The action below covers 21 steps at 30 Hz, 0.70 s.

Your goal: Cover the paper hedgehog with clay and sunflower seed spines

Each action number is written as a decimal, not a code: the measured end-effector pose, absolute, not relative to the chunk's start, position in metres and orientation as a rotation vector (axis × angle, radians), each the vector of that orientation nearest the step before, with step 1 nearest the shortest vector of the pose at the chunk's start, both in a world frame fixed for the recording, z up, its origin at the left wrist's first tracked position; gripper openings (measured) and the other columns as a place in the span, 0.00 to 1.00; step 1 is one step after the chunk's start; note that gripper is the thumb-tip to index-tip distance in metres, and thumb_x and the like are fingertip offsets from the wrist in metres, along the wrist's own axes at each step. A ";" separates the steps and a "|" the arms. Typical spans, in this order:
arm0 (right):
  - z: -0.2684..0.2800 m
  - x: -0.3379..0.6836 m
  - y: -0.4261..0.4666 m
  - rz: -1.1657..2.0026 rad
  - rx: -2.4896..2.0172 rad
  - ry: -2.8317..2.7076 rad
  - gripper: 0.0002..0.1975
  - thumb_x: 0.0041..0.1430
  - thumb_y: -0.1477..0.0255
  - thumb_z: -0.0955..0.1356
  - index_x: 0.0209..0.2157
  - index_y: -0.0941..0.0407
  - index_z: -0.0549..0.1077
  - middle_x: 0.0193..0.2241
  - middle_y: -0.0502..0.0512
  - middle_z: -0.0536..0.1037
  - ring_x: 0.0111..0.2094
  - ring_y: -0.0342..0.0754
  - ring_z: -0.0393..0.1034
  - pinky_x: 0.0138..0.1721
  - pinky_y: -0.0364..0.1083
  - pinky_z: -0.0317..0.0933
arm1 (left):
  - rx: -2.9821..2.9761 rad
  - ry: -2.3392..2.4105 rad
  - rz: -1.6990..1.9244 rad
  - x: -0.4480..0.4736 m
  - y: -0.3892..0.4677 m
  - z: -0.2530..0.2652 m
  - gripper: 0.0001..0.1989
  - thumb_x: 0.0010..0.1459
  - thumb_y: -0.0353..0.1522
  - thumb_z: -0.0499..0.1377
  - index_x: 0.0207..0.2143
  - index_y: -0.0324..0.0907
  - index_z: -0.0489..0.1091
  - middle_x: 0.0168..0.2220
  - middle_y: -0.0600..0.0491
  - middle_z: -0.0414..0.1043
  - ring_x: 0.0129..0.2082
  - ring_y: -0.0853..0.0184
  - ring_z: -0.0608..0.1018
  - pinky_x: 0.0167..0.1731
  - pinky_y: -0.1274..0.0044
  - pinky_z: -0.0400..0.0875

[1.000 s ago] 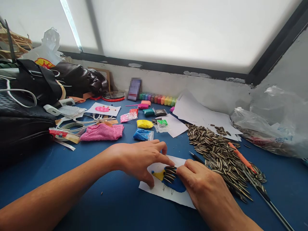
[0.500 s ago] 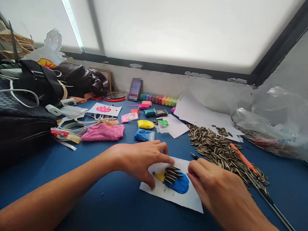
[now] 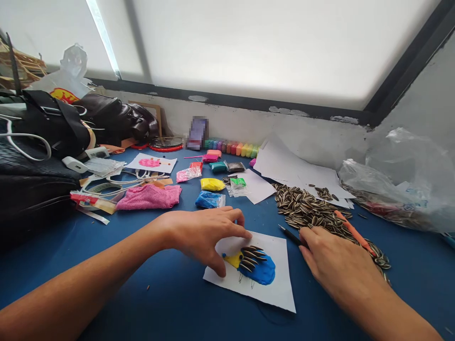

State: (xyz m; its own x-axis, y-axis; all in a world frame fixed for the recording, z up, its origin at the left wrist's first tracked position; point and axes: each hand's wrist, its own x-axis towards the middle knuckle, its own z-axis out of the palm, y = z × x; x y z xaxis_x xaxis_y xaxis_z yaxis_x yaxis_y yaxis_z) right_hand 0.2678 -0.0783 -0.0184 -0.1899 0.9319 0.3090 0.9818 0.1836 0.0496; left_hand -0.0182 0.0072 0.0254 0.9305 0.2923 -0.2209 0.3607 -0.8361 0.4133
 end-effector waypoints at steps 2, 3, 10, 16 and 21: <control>-0.016 0.266 -0.078 -0.330 -1.894 -2.304 0.10 0.56 0.68 0.62 0.22 0.50 0.68 0.21 0.50 0.76 0.21 0.50 0.72 0.25 0.51 0.62 | 2.651 0.485 -0.210 -0.016 0.005 0.026 0.30 0.49 0.44 0.65 0.54 0.45 0.67 0.51 0.48 0.61 0.49 0.59 0.66 0.46 0.72 0.65; -0.015 0.266 -0.078 -0.313 -1.912 -2.340 0.10 0.56 0.67 0.62 0.23 0.50 0.69 0.21 0.51 0.76 0.22 0.51 0.73 0.24 0.50 0.61 | 2.666 0.495 -0.216 -0.015 0.004 0.026 0.32 0.48 0.44 0.65 0.54 0.44 0.67 0.51 0.48 0.61 0.49 0.59 0.66 0.46 0.72 0.65; -0.012 0.262 -0.075 -0.291 -1.981 -2.303 0.11 0.58 0.66 0.63 0.26 0.50 0.75 0.25 0.52 0.79 0.23 0.52 0.75 0.19 0.47 0.58 | 2.741 0.535 -0.256 -0.011 -0.005 0.029 0.32 0.46 0.43 0.67 0.51 0.38 0.66 0.48 0.46 0.63 0.49 0.59 0.65 0.47 0.73 0.64; -0.008 0.264 -0.066 -0.328 -1.849 -2.225 0.20 0.66 0.60 0.59 0.33 0.52 0.80 0.30 0.57 0.82 0.28 0.53 0.77 0.26 0.49 0.65 | 2.726 0.572 -0.288 -0.011 -0.006 0.033 0.25 0.48 0.43 0.65 0.45 0.37 0.67 0.48 0.46 0.63 0.48 0.60 0.66 0.45 0.75 0.64; -0.014 0.271 -0.059 -0.431 -1.871 -2.231 0.22 0.67 0.61 0.57 0.36 0.52 0.81 0.34 0.58 0.81 0.31 0.54 0.77 0.27 0.51 0.66 | 2.726 0.571 -0.298 -0.010 -0.007 0.035 0.26 0.48 0.43 0.66 0.45 0.37 0.68 0.49 0.46 0.63 0.48 0.60 0.66 0.45 0.74 0.65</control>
State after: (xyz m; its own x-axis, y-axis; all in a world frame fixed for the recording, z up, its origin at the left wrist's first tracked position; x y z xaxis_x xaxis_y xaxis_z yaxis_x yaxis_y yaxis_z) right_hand 0.2709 -0.0588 -0.0138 -0.1803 0.9255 0.3331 0.9830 0.1574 0.0948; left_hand -0.0095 -0.0073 0.0348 0.8975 0.3496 -0.2690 0.4206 -0.8619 0.2832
